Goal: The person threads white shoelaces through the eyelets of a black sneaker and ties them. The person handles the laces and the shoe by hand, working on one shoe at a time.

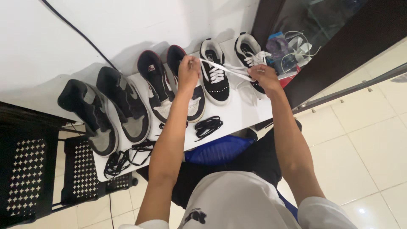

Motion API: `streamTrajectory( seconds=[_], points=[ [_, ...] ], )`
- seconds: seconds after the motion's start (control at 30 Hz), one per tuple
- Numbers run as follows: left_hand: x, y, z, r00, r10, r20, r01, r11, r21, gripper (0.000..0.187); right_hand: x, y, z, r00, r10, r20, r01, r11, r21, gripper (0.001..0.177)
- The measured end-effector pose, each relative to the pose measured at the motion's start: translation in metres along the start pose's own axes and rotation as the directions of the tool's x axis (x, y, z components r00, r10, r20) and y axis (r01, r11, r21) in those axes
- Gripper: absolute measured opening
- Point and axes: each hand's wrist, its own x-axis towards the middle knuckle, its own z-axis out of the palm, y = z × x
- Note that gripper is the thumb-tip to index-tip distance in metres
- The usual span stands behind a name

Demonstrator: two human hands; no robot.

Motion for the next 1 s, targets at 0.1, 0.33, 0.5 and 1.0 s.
streamTrajectory(
  seconds=[0.1,0.33,0.5,1.0],
  points=[
    [0.001,0.019,0.003,1.0,-0.011,0.007,0.012,0.993,-0.122,0.014,-0.003,-0.007,0.002,0.998,0.006,0.057,-0.023,0.953,0.301,0.022],
    [-0.001,0.042,0.022,0.938,-0.154,0.311,0.174,0.984,-0.039,0.028,-0.038,-0.045,0.039,0.669,-0.738,0.085,0.573,0.441,-0.691,0.067],
    [0.0,0.051,0.051,0.9,-0.129,0.416,0.026,0.969,0.245,0.031,-0.039,-0.073,0.068,0.791,-0.509,0.34,0.58,0.801,-0.15,0.064],
    [0.035,0.007,0.026,0.924,-0.126,0.361,0.014,0.955,0.297,0.023,-0.039,-0.094,0.105,0.383,-0.888,0.257,0.852,0.231,-0.47,0.055]
  ],
)
